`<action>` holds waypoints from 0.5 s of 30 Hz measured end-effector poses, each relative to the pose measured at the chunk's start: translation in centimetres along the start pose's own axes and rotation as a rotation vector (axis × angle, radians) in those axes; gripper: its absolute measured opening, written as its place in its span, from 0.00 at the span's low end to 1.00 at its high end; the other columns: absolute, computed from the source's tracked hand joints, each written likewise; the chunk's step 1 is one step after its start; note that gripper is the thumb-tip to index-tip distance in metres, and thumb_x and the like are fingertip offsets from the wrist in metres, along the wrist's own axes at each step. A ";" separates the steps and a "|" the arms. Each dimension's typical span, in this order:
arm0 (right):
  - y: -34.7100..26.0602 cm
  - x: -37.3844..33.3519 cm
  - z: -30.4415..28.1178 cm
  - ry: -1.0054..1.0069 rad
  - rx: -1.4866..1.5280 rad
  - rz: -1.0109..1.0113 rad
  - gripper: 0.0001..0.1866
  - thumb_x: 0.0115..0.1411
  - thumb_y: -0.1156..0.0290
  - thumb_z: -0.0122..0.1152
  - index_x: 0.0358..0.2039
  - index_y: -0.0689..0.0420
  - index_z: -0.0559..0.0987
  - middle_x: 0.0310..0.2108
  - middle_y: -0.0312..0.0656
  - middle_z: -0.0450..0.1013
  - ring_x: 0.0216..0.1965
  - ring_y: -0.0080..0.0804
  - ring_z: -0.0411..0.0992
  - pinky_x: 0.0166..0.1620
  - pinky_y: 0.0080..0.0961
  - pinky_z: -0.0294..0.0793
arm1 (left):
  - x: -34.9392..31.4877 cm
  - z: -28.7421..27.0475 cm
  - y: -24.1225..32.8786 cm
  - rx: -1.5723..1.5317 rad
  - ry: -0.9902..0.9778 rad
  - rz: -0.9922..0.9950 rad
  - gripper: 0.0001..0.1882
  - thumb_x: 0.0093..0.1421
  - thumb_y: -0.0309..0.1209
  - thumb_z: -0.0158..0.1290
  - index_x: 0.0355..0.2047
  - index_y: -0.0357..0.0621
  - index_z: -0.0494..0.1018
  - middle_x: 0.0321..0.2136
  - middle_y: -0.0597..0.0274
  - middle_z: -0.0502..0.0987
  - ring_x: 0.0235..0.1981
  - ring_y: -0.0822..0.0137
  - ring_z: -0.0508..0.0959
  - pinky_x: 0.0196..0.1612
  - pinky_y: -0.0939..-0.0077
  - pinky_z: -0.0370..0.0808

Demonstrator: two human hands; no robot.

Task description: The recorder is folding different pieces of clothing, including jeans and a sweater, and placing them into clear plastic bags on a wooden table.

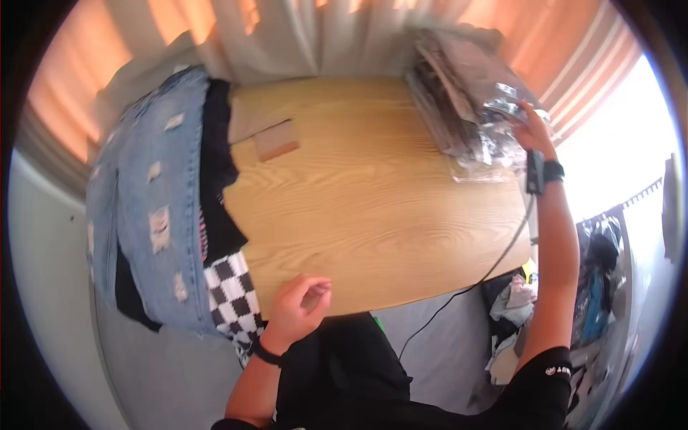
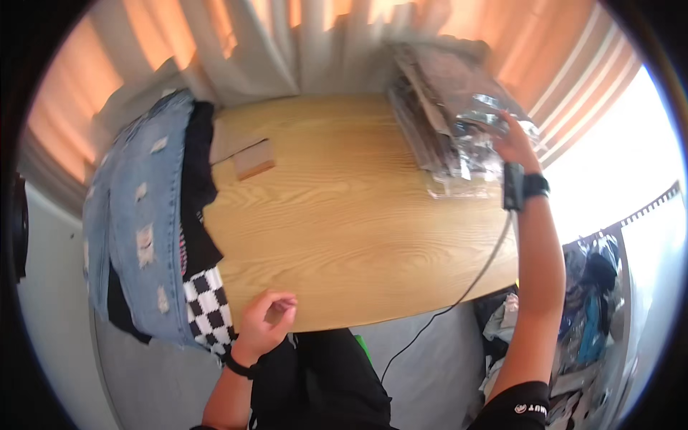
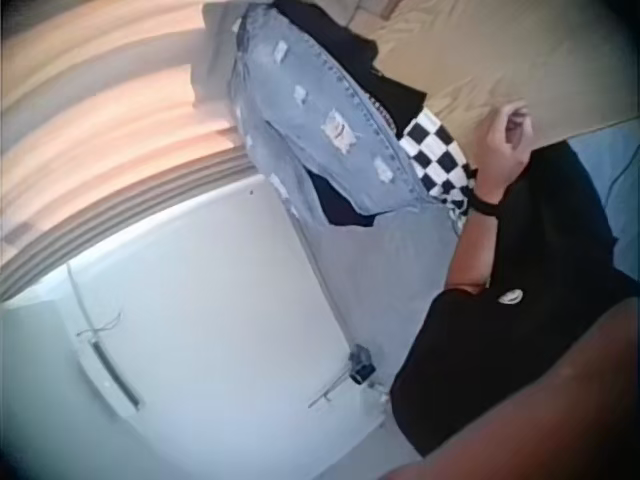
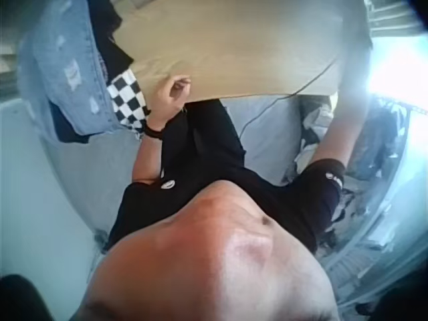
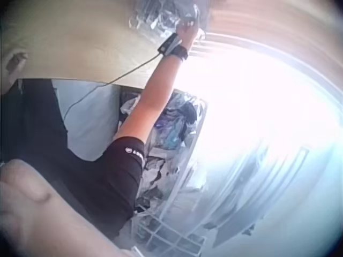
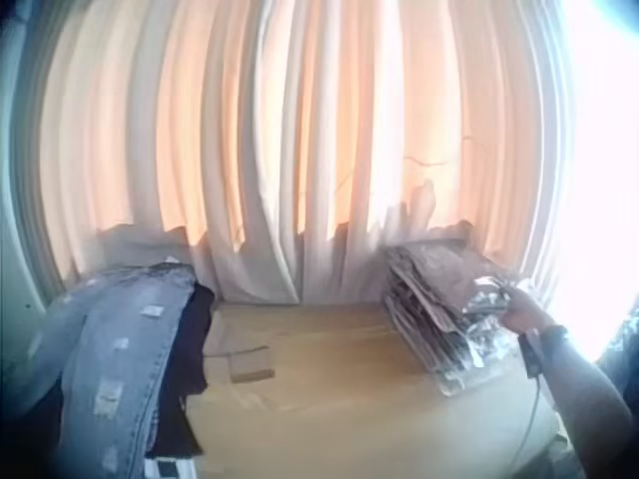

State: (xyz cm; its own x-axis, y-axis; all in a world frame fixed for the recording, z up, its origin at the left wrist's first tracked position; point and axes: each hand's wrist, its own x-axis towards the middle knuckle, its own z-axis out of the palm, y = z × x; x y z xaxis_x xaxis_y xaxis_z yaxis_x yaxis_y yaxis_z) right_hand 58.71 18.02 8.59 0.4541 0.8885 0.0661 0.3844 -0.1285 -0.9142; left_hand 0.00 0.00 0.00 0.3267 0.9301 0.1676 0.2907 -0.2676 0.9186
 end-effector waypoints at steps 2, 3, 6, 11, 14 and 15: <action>-0.8 -5.0 -2.5 -0.014 -0.325 -0.249 0.38 0.54 0.59 0.64 0.63 0.53 0.58 0.51 0.50 0.61 0.46 0.34 0.65 0.43 0.22 0.71 | 0.2 0.8 0.8 -0.072 -0.032 0.014 0.08 0.55 0.23 0.55 0.36 0.38 0.74 0.29 0.61 0.78 0.33 0.70 0.78 0.39 0.79 0.74; -1.1 -5.6 -4.2 -0.050 -0.008 -0.226 0.40 0.54 0.58 0.63 0.63 0.54 0.55 0.54 0.53 0.58 0.52 0.39 0.64 0.50 0.29 0.69 | 0.7 2.7 0.6 -0.092 0.008 0.021 0.08 0.55 0.23 0.55 0.36 0.38 0.74 0.29 0.61 0.78 0.33 0.70 0.78 0.39 0.79 0.74; -3.2 -12.1 2.4 0.358 0.787 0.162 0.45 0.55 0.51 0.60 0.65 0.55 0.49 0.63 0.55 0.47 0.65 0.44 0.47 0.64 0.38 0.48 | 0.4 0.3 -0.5 -0.083 0.011 0.029 0.08 0.56 0.23 0.55 0.37 0.37 0.73 0.30 0.61 0.78 0.33 0.70 0.78 0.39 0.78 0.74; -1.2 -22.8 6.9 0.356 0.761 0.153 0.35 0.62 0.54 0.50 0.64 0.55 0.51 0.64 0.49 0.50 0.66 0.41 0.49 0.65 0.39 0.49 | 0.2 -1.8 0.3 -0.150 -0.064 -0.065 0.10 0.57 0.25 0.55 0.39 0.38 0.72 0.37 0.58 0.76 0.37 0.68 0.78 0.42 0.77 0.74; 1.2 -28.1 9.7 0.222 0.733 0.283 0.26 0.64 0.60 0.47 0.60 0.56 0.57 0.58 0.48 0.58 0.60 0.39 0.57 0.60 0.36 0.58 | -0.1 -3.5 1.8 -0.034 -0.031 -0.035 0.11 0.56 0.27 0.54 0.40 0.40 0.72 0.38 0.56 0.74 0.42 0.61 0.75 0.46 0.71 0.72; 2.1 -29.5 10.7 0.171 0.673 0.306 0.24 0.64 0.62 0.48 0.58 0.57 0.60 0.57 0.47 0.60 0.57 0.36 0.61 0.57 0.34 0.62 | -0.1 -4.0 1.8 -0.040 -0.027 -0.032 0.11 0.56 0.27 0.54 0.40 0.40 0.72 0.38 0.56 0.74 0.42 0.61 0.75 0.46 0.71 0.72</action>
State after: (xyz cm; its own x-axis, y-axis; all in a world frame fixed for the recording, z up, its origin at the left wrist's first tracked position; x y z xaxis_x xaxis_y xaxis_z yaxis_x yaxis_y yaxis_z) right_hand 37.51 -3.79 0.48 0.6014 0.7685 -0.2187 -0.3270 -0.0130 -0.9449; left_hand -3.08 0.43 3.05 0.3417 0.9310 0.1285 0.2655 -0.2268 0.9371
